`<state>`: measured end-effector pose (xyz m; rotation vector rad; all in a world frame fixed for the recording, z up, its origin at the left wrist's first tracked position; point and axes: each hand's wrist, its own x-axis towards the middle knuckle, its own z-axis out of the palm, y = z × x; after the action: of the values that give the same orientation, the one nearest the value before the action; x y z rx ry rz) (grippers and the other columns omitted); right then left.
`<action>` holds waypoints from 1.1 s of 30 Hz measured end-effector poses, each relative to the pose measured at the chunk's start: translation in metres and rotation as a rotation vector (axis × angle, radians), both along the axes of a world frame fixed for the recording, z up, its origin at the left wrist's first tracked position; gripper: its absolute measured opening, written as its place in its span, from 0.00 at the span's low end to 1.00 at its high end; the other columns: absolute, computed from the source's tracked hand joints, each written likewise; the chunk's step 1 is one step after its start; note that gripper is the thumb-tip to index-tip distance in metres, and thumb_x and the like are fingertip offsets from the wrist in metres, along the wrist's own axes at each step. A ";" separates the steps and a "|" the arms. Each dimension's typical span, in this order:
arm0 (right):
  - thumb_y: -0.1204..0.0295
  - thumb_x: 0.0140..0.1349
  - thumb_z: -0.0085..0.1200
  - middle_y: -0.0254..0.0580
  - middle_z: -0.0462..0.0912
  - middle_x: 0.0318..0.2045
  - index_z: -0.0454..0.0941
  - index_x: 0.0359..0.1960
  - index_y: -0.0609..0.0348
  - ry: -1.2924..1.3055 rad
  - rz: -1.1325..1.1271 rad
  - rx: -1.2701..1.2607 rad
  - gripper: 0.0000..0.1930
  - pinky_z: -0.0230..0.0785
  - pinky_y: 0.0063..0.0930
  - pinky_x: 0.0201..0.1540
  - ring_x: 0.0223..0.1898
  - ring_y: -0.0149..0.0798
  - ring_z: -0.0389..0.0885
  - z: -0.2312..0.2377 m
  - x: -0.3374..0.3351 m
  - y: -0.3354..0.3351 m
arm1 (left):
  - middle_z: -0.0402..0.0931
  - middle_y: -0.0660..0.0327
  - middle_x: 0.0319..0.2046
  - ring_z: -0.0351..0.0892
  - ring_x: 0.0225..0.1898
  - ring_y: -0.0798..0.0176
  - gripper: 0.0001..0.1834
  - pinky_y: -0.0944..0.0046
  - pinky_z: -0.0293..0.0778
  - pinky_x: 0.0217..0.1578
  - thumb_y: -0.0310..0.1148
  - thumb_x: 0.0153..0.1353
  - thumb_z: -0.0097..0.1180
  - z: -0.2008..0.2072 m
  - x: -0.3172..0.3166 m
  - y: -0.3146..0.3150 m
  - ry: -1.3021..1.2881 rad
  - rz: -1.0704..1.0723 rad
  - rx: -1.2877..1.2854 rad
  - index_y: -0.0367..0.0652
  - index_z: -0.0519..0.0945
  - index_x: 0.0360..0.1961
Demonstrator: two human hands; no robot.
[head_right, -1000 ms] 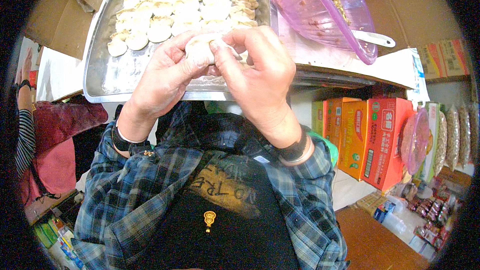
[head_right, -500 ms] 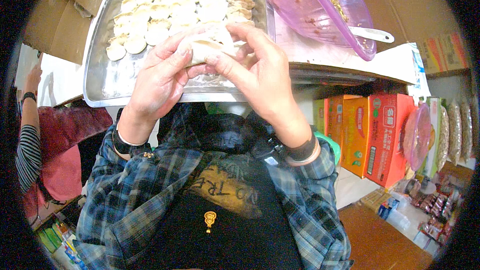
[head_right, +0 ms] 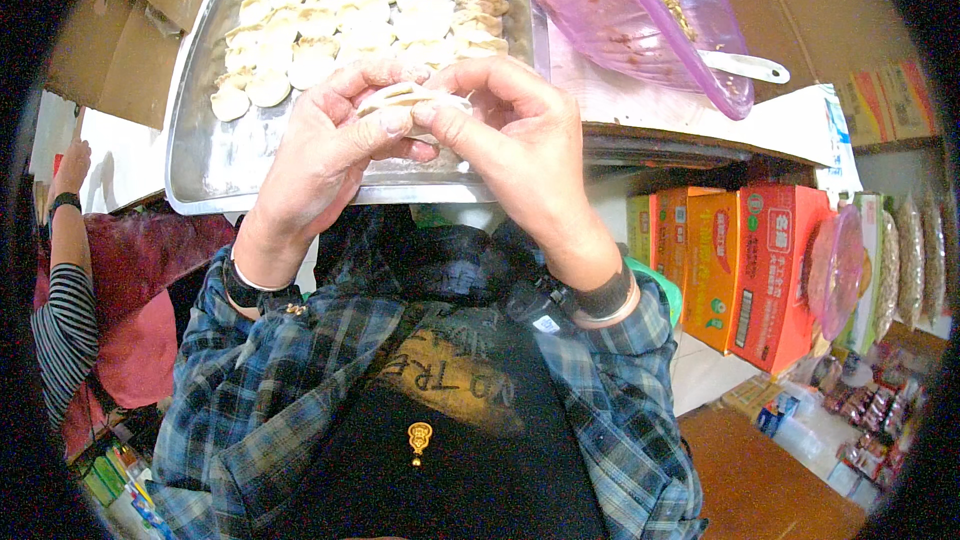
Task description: The person fills round dough wrappers with a meat and corn mixture using a spoon, then folds and pleats the edges to seal them into dumplings. The finished dumplings are placed in rows on a metal tray.
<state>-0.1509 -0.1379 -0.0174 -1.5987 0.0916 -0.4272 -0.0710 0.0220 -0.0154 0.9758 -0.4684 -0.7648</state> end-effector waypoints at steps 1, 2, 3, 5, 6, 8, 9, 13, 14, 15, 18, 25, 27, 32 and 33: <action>0.75 0.54 0.64 0.28 0.80 0.30 0.81 0.31 0.61 -0.010 0.005 -0.021 0.05 0.60 0.13 0.29 0.27 0.19 0.71 -0.001 0.001 0.000 | 0.78 0.58 0.41 0.80 0.41 0.66 0.12 0.67 0.80 0.39 0.28 0.61 0.59 -0.001 0.001 0.001 0.004 0.000 -0.002 0.36 0.77 0.45; 0.75 0.54 0.64 0.28 0.80 0.29 0.81 0.30 0.61 -0.018 0.009 -0.039 0.05 0.59 0.13 0.28 0.27 0.18 0.70 -0.001 0.001 0.000 | 0.79 0.58 0.40 0.80 0.40 0.66 0.11 0.66 0.81 0.38 0.27 0.61 0.58 -0.002 0.002 0.002 0.008 0.000 -0.005 0.36 0.77 0.43; 0.75 0.54 0.64 0.29 0.80 0.30 0.81 0.30 0.62 -0.034 0.021 -0.054 0.05 0.60 0.13 0.29 0.27 0.19 0.70 -0.001 0.002 0.000 | 0.79 0.58 0.39 0.81 0.39 0.66 0.09 0.66 0.81 0.37 0.27 0.61 0.58 -0.003 0.003 0.003 0.007 -0.001 -0.026 0.36 0.78 0.42; 0.75 0.53 0.65 0.30 0.80 0.30 0.81 0.30 0.62 -0.061 0.041 -0.075 0.06 0.61 0.14 0.30 0.27 0.20 0.72 0.001 0.002 0.000 | 0.80 0.58 0.38 0.81 0.38 0.65 0.08 0.66 0.81 0.37 0.27 0.61 0.58 -0.006 0.004 0.003 0.005 0.008 -0.018 0.36 0.79 0.40; 0.75 0.54 0.64 0.30 0.80 0.30 0.81 0.30 0.62 -0.074 0.037 -0.130 0.06 0.62 0.14 0.30 0.28 0.20 0.72 0.003 0.002 0.000 | 0.80 0.58 0.37 0.82 0.37 0.65 0.07 0.66 0.82 0.37 0.26 0.61 0.58 -0.007 0.005 0.004 0.002 0.009 -0.022 0.36 0.79 0.40; 0.74 0.54 0.64 0.31 0.80 0.31 0.81 0.30 0.63 -0.097 0.028 -0.233 0.06 0.64 0.15 0.31 0.29 0.21 0.74 0.007 0.001 0.000 | 0.80 0.57 0.37 0.82 0.37 0.64 0.08 0.65 0.82 0.37 0.26 0.61 0.58 -0.008 0.005 0.004 0.001 0.018 -0.050 0.35 0.79 0.41; 0.74 0.55 0.64 0.31 0.80 0.32 0.81 0.32 0.62 -0.071 0.052 -0.174 0.06 0.65 0.15 0.33 0.31 0.22 0.74 0.009 0.000 0.000 | 0.81 0.56 0.37 0.82 0.37 0.63 0.09 0.64 0.82 0.37 0.26 0.61 0.58 -0.008 0.005 0.004 0.000 0.021 -0.063 0.35 0.79 0.41; 0.73 0.58 0.62 0.31 0.80 0.33 0.81 0.36 0.62 0.031 0.046 -0.094 0.07 0.66 0.15 0.37 0.33 0.22 0.75 0.010 -0.001 0.003 | 0.80 0.53 0.41 0.82 0.37 0.63 0.11 0.63 0.82 0.37 0.26 0.61 0.58 -0.005 0.001 0.004 0.025 0.045 -0.058 0.33 0.78 0.45; 0.72 0.59 0.61 0.30 0.80 0.32 0.81 0.36 0.63 0.070 0.019 -0.098 0.07 0.66 0.15 0.36 0.33 0.22 0.75 0.009 -0.001 0.004 | 0.79 0.53 0.42 0.82 0.37 0.62 0.13 0.63 0.82 0.38 0.26 0.61 0.58 -0.004 -0.001 0.002 0.040 0.057 -0.054 0.33 0.77 0.46; 0.72 0.59 0.62 0.31 0.81 0.31 0.81 0.35 0.63 0.027 -0.001 -0.068 0.07 0.67 0.15 0.35 0.31 0.22 0.75 0.007 0.001 0.004 | 0.79 0.52 0.43 0.82 0.37 0.62 0.14 0.63 0.82 0.38 0.25 0.60 0.58 -0.004 -0.002 0.000 0.054 0.071 -0.050 0.33 0.77 0.47; 0.72 0.58 0.62 0.30 0.82 0.27 0.82 0.33 0.64 -0.027 -0.059 0.045 0.07 0.67 0.15 0.31 0.29 0.21 0.75 0.004 0.002 0.004 | 0.78 0.52 0.45 0.81 0.38 0.62 0.18 0.65 0.81 0.39 0.25 0.59 0.60 -0.003 -0.002 -0.001 -0.001 0.053 -0.023 0.32 0.74 0.51; 0.72 0.59 0.61 0.31 0.81 0.29 0.81 0.34 0.64 -0.023 -0.056 0.100 0.07 0.68 0.16 0.35 0.31 0.21 0.75 0.005 0.002 0.004 | 0.78 0.56 0.43 0.80 0.40 0.65 0.15 0.64 0.81 0.39 0.27 0.62 0.56 -0.009 0.003 0.001 -0.049 0.052 0.034 0.35 0.74 0.50; 0.72 0.60 0.60 0.33 0.82 0.31 0.80 0.38 0.64 -0.064 -0.010 0.074 0.08 0.69 0.15 0.38 0.33 0.22 0.76 0.005 0.002 0.005 | 0.78 0.56 0.42 0.80 0.40 0.66 0.13 0.65 0.81 0.39 0.26 0.63 0.55 -0.009 0.004 0.002 -0.023 0.022 0.045 0.35 0.75 0.48; 0.73 0.60 0.60 0.34 0.82 0.33 0.81 0.38 0.64 -0.015 -0.004 -0.071 0.08 0.69 0.16 0.38 0.35 0.23 0.77 0.002 0.002 0.001 | 0.79 0.57 0.41 0.80 0.39 0.65 0.10 0.65 0.82 0.38 0.28 0.64 0.53 -0.006 0.002 0.000 0.008 0.038 0.051 0.34 0.77 0.45; 0.73 0.60 0.60 0.34 0.82 0.33 0.81 0.38 0.64 -0.026 0.015 -0.029 0.08 0.69 0.16 0.38 0.36 0.23 0.77 0.002 0.003 0.000 | 0.79 0.57 0.40 0.81 0.38 0.65 0.10 0.64 0.82 0.38 0.28 0.64 0.53 -0.005 0.001 -0.001 0.022 0.061 0.038 0.34 0.77 0.44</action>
<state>-0.1482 -0.1377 -0.0158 -1.6208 0.0539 -0.4399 -0.0703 0.0214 -0.0204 1.0118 -0.4041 -0.7315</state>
